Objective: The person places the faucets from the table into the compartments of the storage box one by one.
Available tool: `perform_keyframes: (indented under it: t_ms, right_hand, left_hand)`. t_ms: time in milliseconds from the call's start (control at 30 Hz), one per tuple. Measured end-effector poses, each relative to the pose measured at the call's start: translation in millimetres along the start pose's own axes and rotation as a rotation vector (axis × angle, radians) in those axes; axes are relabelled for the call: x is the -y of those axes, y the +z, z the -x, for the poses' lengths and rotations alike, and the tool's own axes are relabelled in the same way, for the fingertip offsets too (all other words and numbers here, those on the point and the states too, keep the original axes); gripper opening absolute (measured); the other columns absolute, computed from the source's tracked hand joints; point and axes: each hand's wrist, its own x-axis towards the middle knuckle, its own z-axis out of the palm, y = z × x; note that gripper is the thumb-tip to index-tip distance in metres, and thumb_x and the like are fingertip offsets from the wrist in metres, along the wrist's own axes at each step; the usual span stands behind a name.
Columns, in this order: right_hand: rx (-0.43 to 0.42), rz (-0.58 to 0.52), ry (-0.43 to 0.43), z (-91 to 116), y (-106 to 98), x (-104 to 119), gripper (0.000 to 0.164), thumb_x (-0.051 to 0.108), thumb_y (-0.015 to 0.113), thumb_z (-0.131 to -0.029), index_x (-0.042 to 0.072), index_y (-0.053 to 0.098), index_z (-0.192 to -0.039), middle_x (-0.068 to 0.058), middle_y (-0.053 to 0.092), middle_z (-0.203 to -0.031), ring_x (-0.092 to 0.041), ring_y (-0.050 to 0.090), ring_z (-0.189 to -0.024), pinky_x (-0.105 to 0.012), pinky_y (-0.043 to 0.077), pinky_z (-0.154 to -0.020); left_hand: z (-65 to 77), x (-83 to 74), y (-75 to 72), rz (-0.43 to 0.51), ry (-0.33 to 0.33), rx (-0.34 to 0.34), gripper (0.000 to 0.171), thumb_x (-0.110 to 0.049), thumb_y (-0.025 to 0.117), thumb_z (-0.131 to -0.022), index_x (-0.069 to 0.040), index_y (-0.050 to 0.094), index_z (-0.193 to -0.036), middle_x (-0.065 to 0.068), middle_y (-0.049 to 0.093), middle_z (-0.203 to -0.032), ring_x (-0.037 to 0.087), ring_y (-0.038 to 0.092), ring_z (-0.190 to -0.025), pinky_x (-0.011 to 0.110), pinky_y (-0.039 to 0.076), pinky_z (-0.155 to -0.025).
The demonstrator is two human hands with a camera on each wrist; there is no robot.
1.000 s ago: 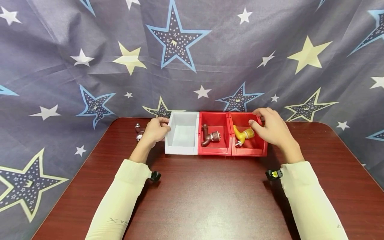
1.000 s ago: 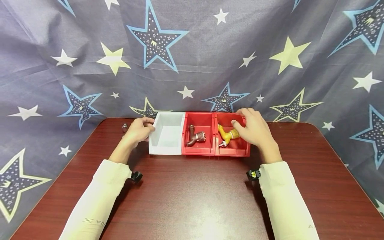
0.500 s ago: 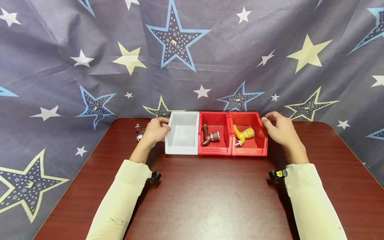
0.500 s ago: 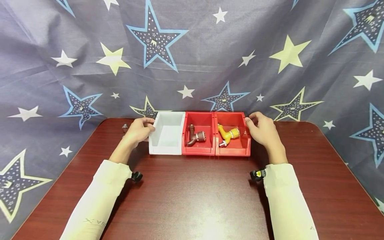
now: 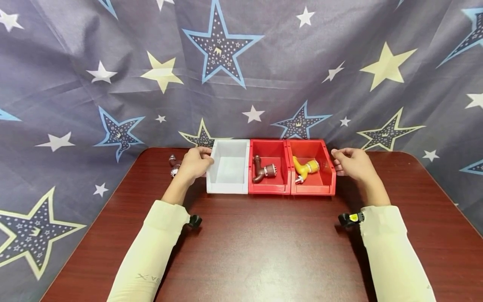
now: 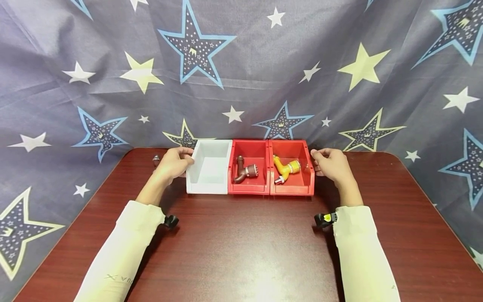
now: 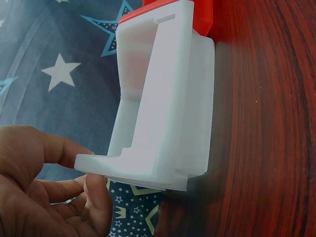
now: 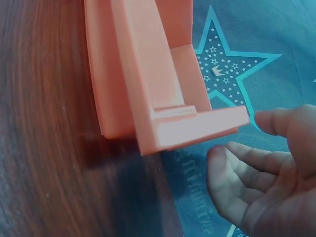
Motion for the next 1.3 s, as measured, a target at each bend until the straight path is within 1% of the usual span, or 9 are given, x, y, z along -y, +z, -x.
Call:
perform_keyframes:
  t_ms: [100, 233, 300, 433, 700, 967, 1033, 1200, 1300]
  right_hand:
    - [0.063, -0.065, 0.053, -0.6, 0.1, 0.7, 0.049, 0.028, 0.053, -0.106, -0.016, 0.052, -0.128, -0.003, 0.060, -0.085, -0.006, 0.062, -0.068, -0.030, 0.062, -0.068]
    - [0.112, -0.122, 0.105, -0.3, 0.0, 1.7, 0.049, 0.030, 0.053, -0.106, -0.013, 0.051, -0.130, 0.001, 0.060, -0.084, -0.005, 0.061, -0.070, -0.027, 0.061, -0.069]
    - [0.134, -0.148, 0.118, 0.2, -0.9, 1.5, 0.049, 0.028, 0.053, -0.106, -0.013, 0.050, -0.133, 0.003, 0.062, -0.083, -0.006, 0.062, -0.071, -0.026, 0.061, -0.070]
    - [0.157, -0.201, 0.114, 0.8, -2.4, 0.3, 0.049, 0.021, 0.054, -0.106, -0.015, 0.046, -0.138, 0.006, 0.069, -0.086, -0.007, 0.065, -0.074, -0.024, 0.060, -0.073]
    - [0.153, -0.257, 0.141, -0.7, -2.0, -3.8, 0.045, 0.008, 0.058, -0.102, -0.014, 0.047, -0.139, 0.008, 0.071, -0.086, -0.007, 0.065, -0.075, -0.025, 0.060, -0.071]
    - [0.151, -0.268, 0.150, -0.9, -2.9, -4.2, 0.044, 0.006, 0.059, -0.101, -0.012, 0.047, -0.139, 0.008, 0.072, -0.085, -0.007, 0.065, -0.074, -0.024, 0.059, -0.070]
    - [0.151, -0.268, 0.146, -0.2, -2.9, -3.6, 0.044, 0.006, 0.058, -0.101, -0.013, 0.047, -0.139, 0.008, 0.071, -0.086, -0.007, 0.065, -0.075, -0.024, 0.059, -0.070]
    - [0.155, -0.280, 0.138, 1.6, -2.6, -3.0, 0.044, 0.006, 0.058, -0.101, -0.014, 0.046, -0.139, 0.007, 0.072, -0.087, -0.007, 0.065, -0.075, -0.024, 0.059, -0.071]
    - [0.159, -0.284, 0.135, 2.6, -2.5, -3.3, 0.044, 0.005, 0.056, -0.102, -0.014, 0.045, -0.140, 0.007, 0.071, -0.087, -0.007, 0.065, -0.076, -0.024, 0.059, -0.071]
  left_hand:
    - [-0.3, -0.5, 0.3, 0.000, 0.001, 0.000, 0.040, -0.008, 0.058, -0.092, -0.002, 0.062, -0.131, 0.014, 0.063, -0.108, 0.024, 0.064, -0.088, 0.036, 0.061, -0.061]
    - [-0.1, -1.1, 0.4, -0.002, 0.002, 0.001, 0.040, -0.009, 0.058, -0.092, -0.002, 0.062, -0.132, 0.014, 0.063, -0.108, 0.025, 0.064, -0.088, 0.039, 0.062, -0.064]
    - [0.6, -1.5, 0.1, -0.002, -0.001, 0.003, 0.040, -0.009, 0.058, -0.092, -0.002, 0.062, -0.132, 0.014, 0.063, -0.108, 0.024, 0.064, -0.088, 0.039, 0.062, -0.064]
    - [1.5, -2.0, -0.5, 0.001, -0.008, 0.003, 0.041, -0.008, 0.058, -0.092, -0.003, 0.061, -0.132, 0.013, 0.062, -0.108, 0.024, 0.064, -0.089, 0.038, 0.062, -0.064]
    - [1.8, -2.9, -0.4, -0.003, 0.000, 0.007, 0.041, -0.008, 0.059, -0.092, -0.002, 0.061, -0.132, 0.014, 0.062, -0.107, 0.023, 0.063, -0.087, 0.040, 0.062, -0.065]
    - [1.0, -3.3, -1.2, 0.002, 0.000, 0.012, 0.042, -0.008, 0.059, -0.092, -0.002, 0.061, -0.134, 0.015, 0.063, -0.109, 0.024, 0.065, -0.088, 0.047, 0.063, -0.071]
    - [0.9, -3.3, -1.8, 0.001, -0.001, 0.017, 0.042, -0.008, 0.059, -0.092, -0.002, 0.061, -0.134, 0.015, 0.063, -0.110, 0.024, 0.065, -0.088, 0.045, 0.063, -0.069]
    - [0.5, -2.9, -3.0, -0.001, -0.010, 0.029, 0.040, -0.010, 0.060, -0.093, -0.003, 0.061, -0.133, 0.015, 0.063, -0.109, 0.023, 0.065, -0.087, 0.034, 0.061, -0.061]
    - [-0.2, -2.4, -3.5, -0.015, -0.002, 0.029, 0.039, -0.012, 0.060, -0.095, -0.003, 0.062, -0.133, 0.015, 0.065, -0.109, 0.023, 0.066, -0.085, 0.032, 0.060, -0.059]
